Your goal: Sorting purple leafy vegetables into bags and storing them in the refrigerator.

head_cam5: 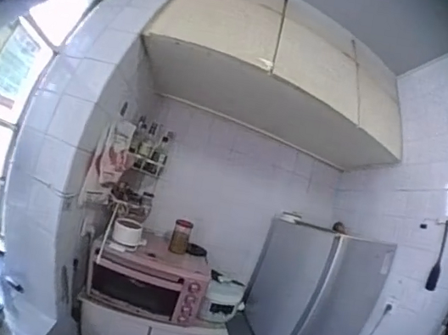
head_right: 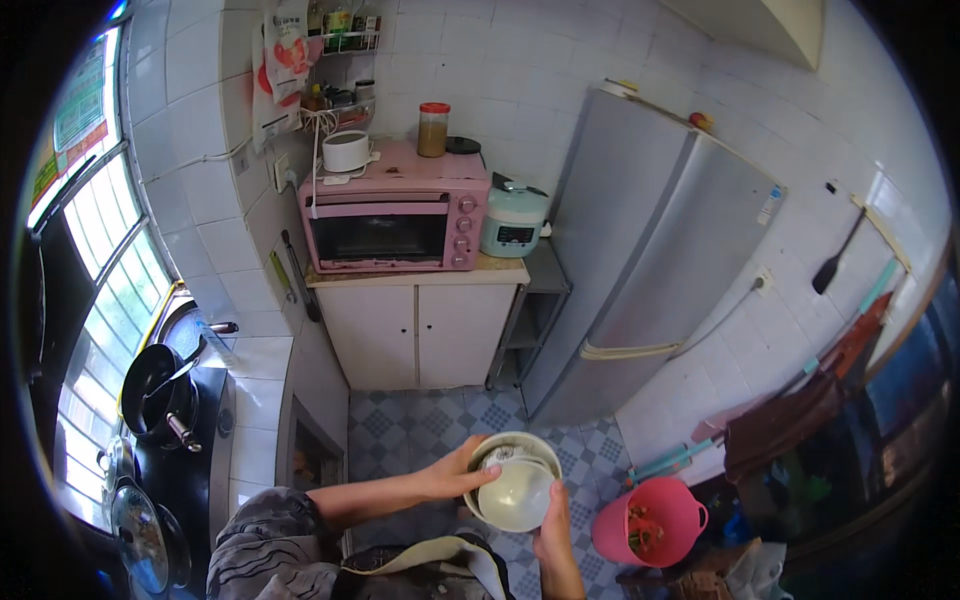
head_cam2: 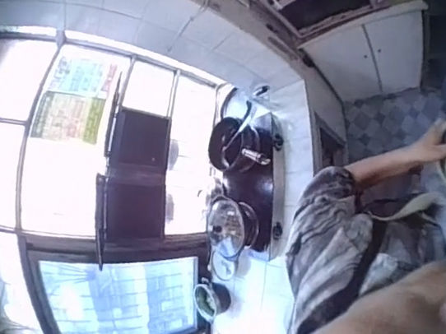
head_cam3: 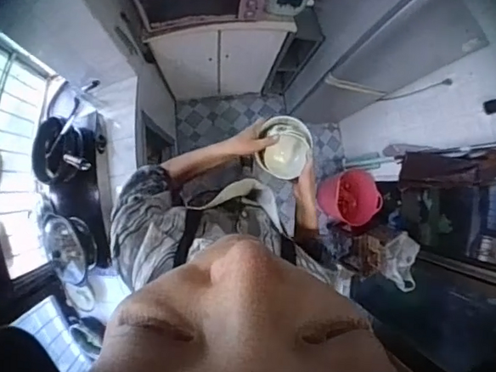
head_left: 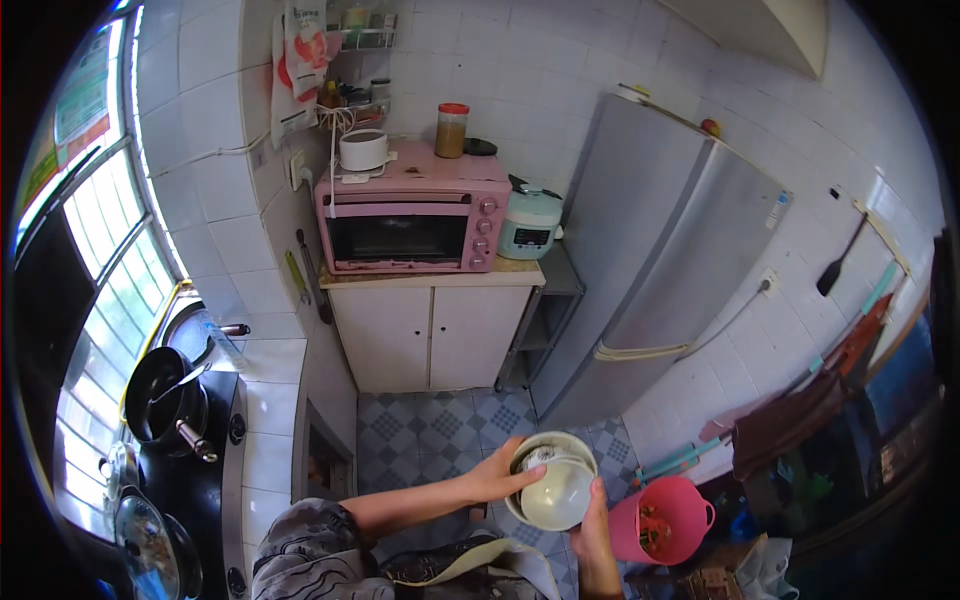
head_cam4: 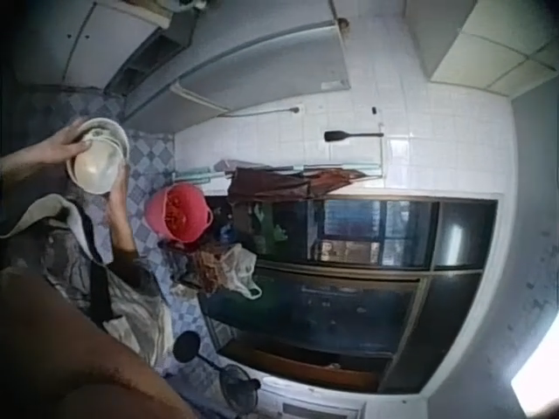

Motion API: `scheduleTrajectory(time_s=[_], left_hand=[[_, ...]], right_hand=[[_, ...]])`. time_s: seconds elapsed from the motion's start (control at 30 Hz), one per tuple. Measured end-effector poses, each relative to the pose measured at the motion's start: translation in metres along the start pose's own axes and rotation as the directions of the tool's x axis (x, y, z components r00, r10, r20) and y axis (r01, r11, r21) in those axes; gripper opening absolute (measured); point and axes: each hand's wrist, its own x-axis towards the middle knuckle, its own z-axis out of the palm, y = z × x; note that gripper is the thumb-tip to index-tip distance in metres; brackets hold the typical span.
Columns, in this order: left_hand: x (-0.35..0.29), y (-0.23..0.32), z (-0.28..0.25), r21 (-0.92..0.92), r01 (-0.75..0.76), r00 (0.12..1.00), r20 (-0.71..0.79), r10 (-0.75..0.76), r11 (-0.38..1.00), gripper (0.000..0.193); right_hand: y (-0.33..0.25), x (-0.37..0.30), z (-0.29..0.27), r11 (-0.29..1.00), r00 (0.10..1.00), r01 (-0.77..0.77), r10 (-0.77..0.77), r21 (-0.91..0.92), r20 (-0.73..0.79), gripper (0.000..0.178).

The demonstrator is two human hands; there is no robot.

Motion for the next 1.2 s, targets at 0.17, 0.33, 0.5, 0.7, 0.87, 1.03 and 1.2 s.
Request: scheduleTrajectory(time_s=[0.17, 0.33, 0.5, 0.7, 0.87, 1.03, 1.2], left_hand=[[0.101, 0.022, -0.068, -0.049, 0.049, 0.981, -0.186, -0.058, 0.998, 0.061], [0.157, 0.074, -0.143, -0.448, -0.004, 0.939, -0.308, -0.151, 0.894, 0.062], [0.194, 0.098, -0.219, -0.617, -0.124, 0.919, -0.366, -0.145, 0.778, 0.071], [0.23, 0.093, -0.313, -0.706, -0.098, 0.932, -0.312, -0.184, 0.702, 0.074], [0.245, 0.093, -0.378, -0.77, -0.139, 0.938, -0.305, -0.167, 0.623, 0.071], [0.245, 0.103, -0.414, -0.773, -0.177, 0.916, -0.356, -0.185, 0.609, 0.068], [0.244, 0.116, -0.422, -0.737, -0.329, 0.815, -0.537, -0.216, 0.591, 0.058]], right_hand=[[-0.079, 0.134, 0.049, 0.983, 0.973, -0.096, 0.058, 0.16, 0.225, 0.062], [-0.178, 0.241, 0.12, 0.981, 0.806, -0.151, 0.194, -0.124, 0.559, 0.068], [-0.242, 0.33, 0.195, 0.878, 0.582, -0.079, 0.426, -0.472, 0.693, 0.073], [-0.271, 0.411, 0.28, 0.76, 0.54, 0.23, 0.42, -0.608, 0.729, 0.077], [-0.287, 0.524, 0.357, 0.678, 0.615, 0.632, -0.143, -0.376, 0.775, 0.075], [-0.262, 0.653, 0.45, 0.502, 0.62, 0.78, -0.533, -0.375, 0.575, 0.102], [-0.243, 0.713, 0.503, 0.5, 0.544, 0.821, -0.54, -0.276, 0.642, 0.117]])
